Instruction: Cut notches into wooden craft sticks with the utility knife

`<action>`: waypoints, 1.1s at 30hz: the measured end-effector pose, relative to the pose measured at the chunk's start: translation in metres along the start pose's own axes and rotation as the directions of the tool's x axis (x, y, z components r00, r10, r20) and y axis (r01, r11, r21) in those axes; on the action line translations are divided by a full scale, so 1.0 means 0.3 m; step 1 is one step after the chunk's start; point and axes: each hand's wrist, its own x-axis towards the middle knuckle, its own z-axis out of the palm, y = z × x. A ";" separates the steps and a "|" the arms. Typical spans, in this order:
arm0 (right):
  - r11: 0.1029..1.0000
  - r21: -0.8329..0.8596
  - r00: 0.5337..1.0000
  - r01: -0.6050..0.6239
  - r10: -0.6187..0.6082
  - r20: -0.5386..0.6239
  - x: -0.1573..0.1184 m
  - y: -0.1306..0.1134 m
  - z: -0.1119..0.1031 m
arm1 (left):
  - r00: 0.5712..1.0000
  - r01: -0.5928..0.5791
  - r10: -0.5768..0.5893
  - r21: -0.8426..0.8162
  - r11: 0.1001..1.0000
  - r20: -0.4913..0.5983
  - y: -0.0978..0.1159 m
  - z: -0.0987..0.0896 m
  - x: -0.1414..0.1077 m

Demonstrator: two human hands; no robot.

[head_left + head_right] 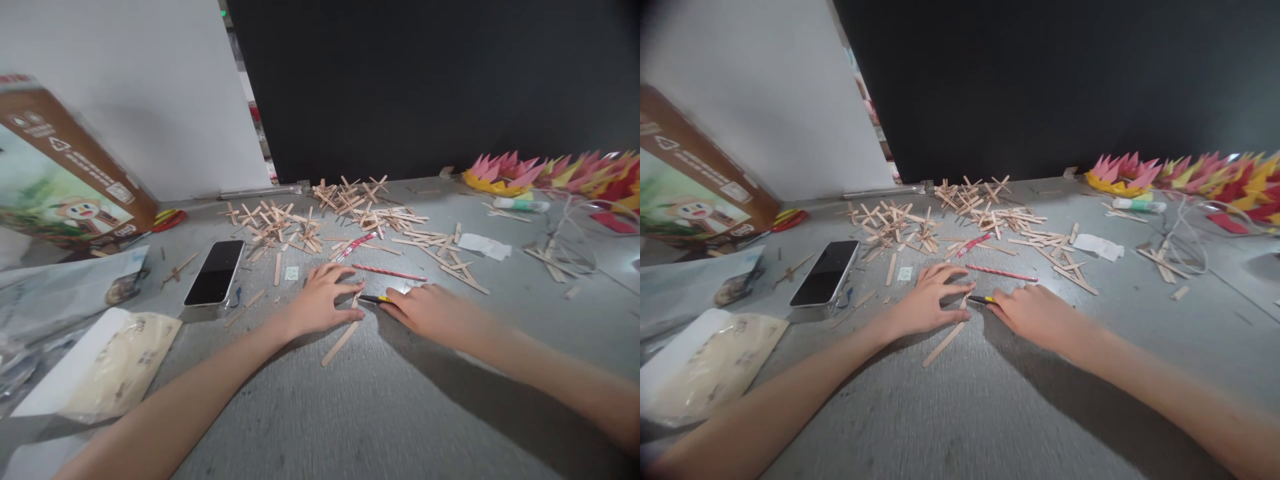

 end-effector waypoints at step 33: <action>0.998 0.060 1.000 -0.003 0.003 -0.006 0.004 -0.002 0.023 | 1.000 -0.018 0.018 -0.021 1.000 0.002 -0.011 0.000 -0.003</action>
